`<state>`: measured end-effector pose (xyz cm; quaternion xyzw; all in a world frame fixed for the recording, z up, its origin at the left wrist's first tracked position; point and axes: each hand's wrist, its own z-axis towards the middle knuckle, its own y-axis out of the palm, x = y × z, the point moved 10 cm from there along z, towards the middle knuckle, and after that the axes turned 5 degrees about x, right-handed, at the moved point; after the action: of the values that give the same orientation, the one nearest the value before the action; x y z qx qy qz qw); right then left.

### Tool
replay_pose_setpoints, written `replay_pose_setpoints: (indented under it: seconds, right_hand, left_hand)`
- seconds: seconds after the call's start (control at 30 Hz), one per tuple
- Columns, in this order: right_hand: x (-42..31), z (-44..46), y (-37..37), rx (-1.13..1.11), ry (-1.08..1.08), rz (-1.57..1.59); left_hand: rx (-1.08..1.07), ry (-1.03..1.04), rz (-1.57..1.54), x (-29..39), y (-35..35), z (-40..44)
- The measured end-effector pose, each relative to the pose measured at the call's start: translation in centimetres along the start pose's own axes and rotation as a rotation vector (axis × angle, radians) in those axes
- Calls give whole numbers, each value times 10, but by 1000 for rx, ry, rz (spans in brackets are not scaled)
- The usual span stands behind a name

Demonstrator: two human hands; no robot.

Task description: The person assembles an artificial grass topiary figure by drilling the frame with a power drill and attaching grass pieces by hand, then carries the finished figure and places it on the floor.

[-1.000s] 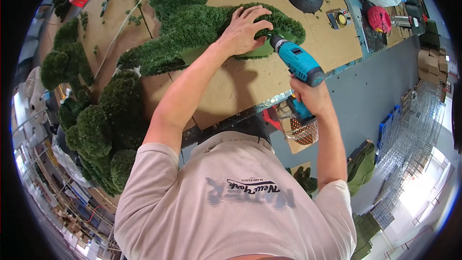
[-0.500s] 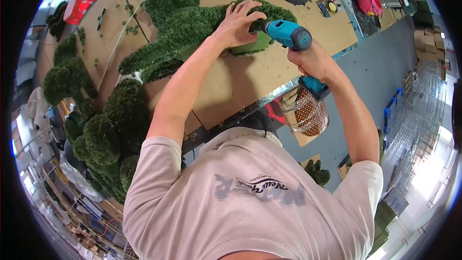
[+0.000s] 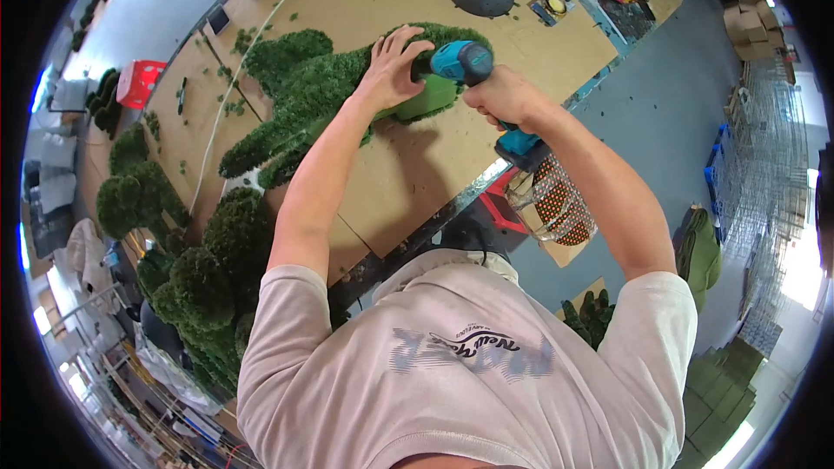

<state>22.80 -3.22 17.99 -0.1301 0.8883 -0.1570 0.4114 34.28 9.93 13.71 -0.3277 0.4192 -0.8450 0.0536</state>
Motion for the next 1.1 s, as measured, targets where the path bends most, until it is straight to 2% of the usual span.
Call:
replay_pose_setpoints:
  seconds: [0.07, 0.17, 0.2, 0.23, 0.27, 0.4, 0.47, 0.53, 0.57, 0.6, 0.63, 0.7, 0.73, 0.77, 0.8, 0.83, 0.87, 0.9, 0.93, 0.97, 1.0, 1.03, 1.07, 1.1]
  right_hand:
    - [20, 10, 8, 32, 9, 10]
    - [9, 4, 12, 19, -69, 76]
    - [18, 13, 13, 28, -37, 66]
    - [37, 27, 17, -63, 23, 157]
    - [11, 8, 18, -39, -19, 123]
    - [3, -6, 15, -6, 7, 152]
    - [3, -20, 3, -64, -53, 129]
    - [-3, -48, -5, 5, -128, 95]
    - [13, -56, -12, 27, -145, 64]
    - [32, -62, -18, 50, -156, 31]
    - [52, -66, -18, 47, -86, -66]
    - [116, -53, -19, 27, -15, -167]
    - [159, -34, -29, 113, -168, -252]
    - [164, -23, -25, 141, -247, -289]
    - [168, -14, -20, 174, -326, -327]
    - [170, -10, -14, 236, -240, -641]
    - [168, -4, -12, 301, -159, -951]
    - [188, 15, -17, 295, -45, -919]
    - [200, 29, -19, 287, -44, -921]
    - [206, 44, -20, 320, -166, -936]
    - [206, 55, -21, 354, -286, -951]
    - [218, 74, -24, 317, -158, -980]
    - [224, 98, -25, 375, -287, -986]
    - [235, 106, -31, 445, -394, -993]
  left_hand:
    - [46, 45, 5, 3, -3, -7]
    - [55, 80, -21, 7, -10, -6]
    - [45, 80, -54, -1, -5, -5]
    - [95, 94, -10, 6, -17, -10]
    - [116, 91, -58, 3, -19, -12]
    - [34, -10, 1, -7, -8, -15]
    - [16, -16, 25, -8, -7, -16]
    - [35, -9, 81, -2, -21, -21]
    - [142, 7, 74, 10, -50, -26]
    - [146, -1, 74, 8, -76, -29]
    - [255, -31, 68, -1, -116, -33]
    - [383, -117, 121, -50, -190, -56]
    - [341, -495, 69, -88, -238, -80]
    - [531, -626, 193, -116, -288, -118]
    - [693, -838, -379, -215, -289, -178]
    - [708, -762, -72, -249, -334, -216]
    - [516, -954, 340, -287, -351, -265]
    - [365, -1092, 391, -318, -346, -311]
    - [247, -1158, 365, -330, -327, -345]
    - [130, -1216, 339, -349, -304, -378]
    - [-38, -1163, 470, -357, -275, -393]
    - [-175, -1144, 422, -351, -241, -411]
    - [-125, -1067, 490, -353, -218, -431]
    - [-313, -1044, 537, -330, -205, -426]
